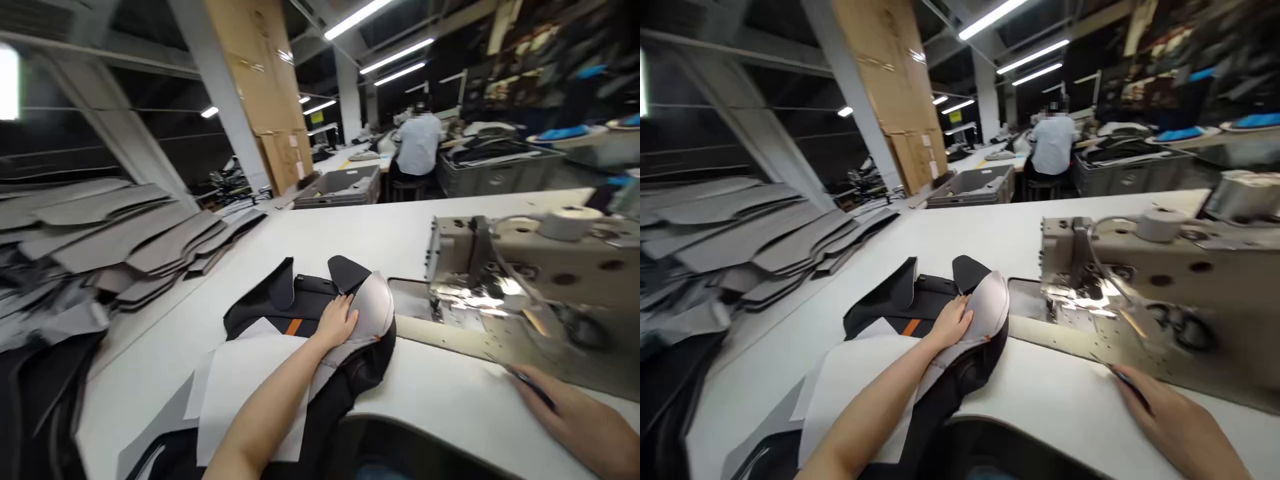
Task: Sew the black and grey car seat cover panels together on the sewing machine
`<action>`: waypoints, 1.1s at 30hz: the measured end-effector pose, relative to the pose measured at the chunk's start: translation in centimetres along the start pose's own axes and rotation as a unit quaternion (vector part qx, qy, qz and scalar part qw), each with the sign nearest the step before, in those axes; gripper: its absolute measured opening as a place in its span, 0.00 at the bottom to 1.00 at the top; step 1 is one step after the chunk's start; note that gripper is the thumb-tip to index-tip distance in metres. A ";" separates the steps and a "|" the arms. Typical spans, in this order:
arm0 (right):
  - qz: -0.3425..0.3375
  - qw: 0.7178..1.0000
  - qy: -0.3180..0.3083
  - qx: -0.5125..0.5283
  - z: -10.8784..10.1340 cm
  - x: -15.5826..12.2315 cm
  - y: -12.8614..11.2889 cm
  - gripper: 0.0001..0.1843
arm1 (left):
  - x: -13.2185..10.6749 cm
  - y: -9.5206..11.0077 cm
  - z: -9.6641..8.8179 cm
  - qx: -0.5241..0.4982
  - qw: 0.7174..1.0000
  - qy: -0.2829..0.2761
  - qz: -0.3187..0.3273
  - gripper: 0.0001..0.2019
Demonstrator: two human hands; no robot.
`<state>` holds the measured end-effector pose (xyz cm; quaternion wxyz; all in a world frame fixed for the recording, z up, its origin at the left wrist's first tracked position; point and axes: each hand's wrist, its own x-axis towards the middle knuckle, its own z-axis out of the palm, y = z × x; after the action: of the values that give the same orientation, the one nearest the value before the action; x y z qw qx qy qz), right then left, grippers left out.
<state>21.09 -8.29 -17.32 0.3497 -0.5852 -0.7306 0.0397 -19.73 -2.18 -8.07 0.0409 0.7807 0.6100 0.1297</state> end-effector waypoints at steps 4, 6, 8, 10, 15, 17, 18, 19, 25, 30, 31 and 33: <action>0.029 0.997 -0.056 -0.051 -0.4 -0.7 -1.2 0.21 | 0.2 2.4 0.3 -0.016 0.999 -0.011 0.049 0.24; 0.010 0.997 -0.039 -0.061 -0.7 -0.6 -1.9 0.21 | 0.2 3.2 -0.6 0.000 0.998 0.027 0.065 0.21; -0.011 0.998 -0.025 -0.058 -1.0 -0.5 -2.3 0.19 | 0.1 4.3 -2.0 0.033 0.990 0.085 0.106 0.17; -0.025 0.999 -0.025 -0.040 -1.1 -0.2 -2.6 0.17 | -0.1 6.2 -3.4 0.076 0.978 0.126 0.145 0.13; -0.068 0.995 -0.060 0.030 -0.2 2.3 -4.7 0.17 | 0.0 11.9 -3.9 0.177 0.973 0.039 0.143 0.17; -0.113 0.991 -0.063 0.030 0.7 3.9 -6.1 0.17 | 0.4 13.3 -3.0 0.187 0.975 -0.048 0.108 0.17; -0.134 0.989 -0.060 0.023 1.3 4.7 -6.8 0.17 | 0.7 13.8 -2.6 0.189 0.974 -0.089 0.082 0.15; -0.150 0.987 -0.054 0.014 1.9 5.5 -7.5 0.17 | 1.0 14.1 -2.1 0.190 0.973 -0.123 0.054 0.12; -0.157 0.987 -0.034 -0.022 4.3 8.4 -9.5 0.17 | 2.0 14.8 -1.3 0.139 0.968 -0.208 0.003 0.11; -0.175 0.984 0.007 -0.010 4.2 7.1 -7.7 0.16 | 1.6 14.8 -1.8 0.105 0.967 -0.230 0.013 0.10; -0.186 0.982 0.025 -0.002 4.5 6.6 -6.9 0.16 | 1.4 14.8 -1.8 0.093 0.969 -0.230 0.009 0.11; -0.198 0.979 0.045 0.014 6.1 5.9 -4.6 0.16 | 0.9 14.7 -1.4 0.073 0.972 -0.224 -0.014 0.13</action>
<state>13.54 -2.41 -17.03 0.3915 -0.4251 -0.8148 -0.0461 -6.04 -5.18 -3.36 0.1212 0.7821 0.6040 -0.0939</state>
